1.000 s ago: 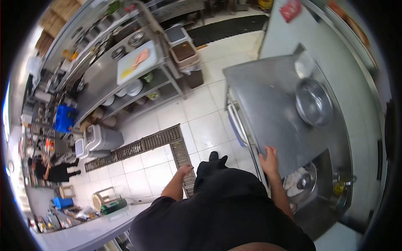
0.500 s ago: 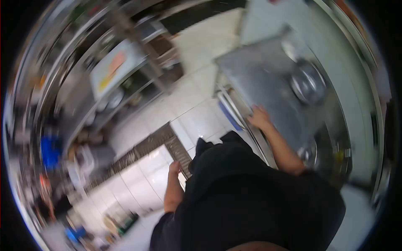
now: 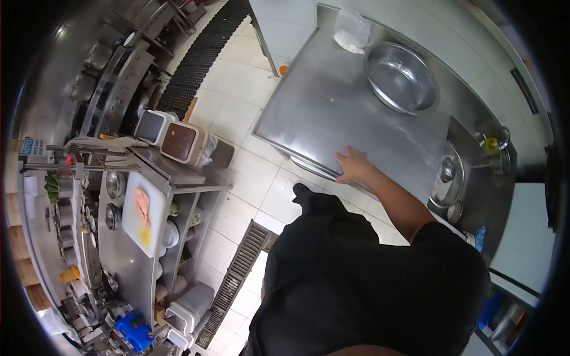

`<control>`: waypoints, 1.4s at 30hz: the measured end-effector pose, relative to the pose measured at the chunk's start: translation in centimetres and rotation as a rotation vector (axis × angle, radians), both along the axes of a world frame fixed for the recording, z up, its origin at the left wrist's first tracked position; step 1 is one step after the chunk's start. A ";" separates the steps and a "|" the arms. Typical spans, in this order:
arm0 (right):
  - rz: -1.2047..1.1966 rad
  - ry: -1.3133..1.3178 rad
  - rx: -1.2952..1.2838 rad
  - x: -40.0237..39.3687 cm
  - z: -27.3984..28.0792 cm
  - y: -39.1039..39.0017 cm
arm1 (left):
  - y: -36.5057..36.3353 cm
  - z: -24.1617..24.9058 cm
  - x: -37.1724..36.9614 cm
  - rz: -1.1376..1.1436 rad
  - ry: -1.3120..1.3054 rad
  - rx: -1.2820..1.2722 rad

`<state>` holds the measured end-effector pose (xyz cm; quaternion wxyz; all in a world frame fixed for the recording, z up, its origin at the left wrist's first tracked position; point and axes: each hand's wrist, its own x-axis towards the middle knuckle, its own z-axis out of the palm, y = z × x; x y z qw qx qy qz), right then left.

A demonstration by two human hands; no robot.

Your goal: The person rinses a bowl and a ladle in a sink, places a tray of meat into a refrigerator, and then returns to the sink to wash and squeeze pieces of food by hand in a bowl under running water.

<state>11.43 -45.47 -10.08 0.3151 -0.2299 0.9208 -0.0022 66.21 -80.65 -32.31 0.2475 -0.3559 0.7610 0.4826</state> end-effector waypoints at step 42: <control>-0.659 0.232 -0.732 -38.8 13.7 -28.4 | -45.3 25.9 -64.7 -0.031 0.594 0.013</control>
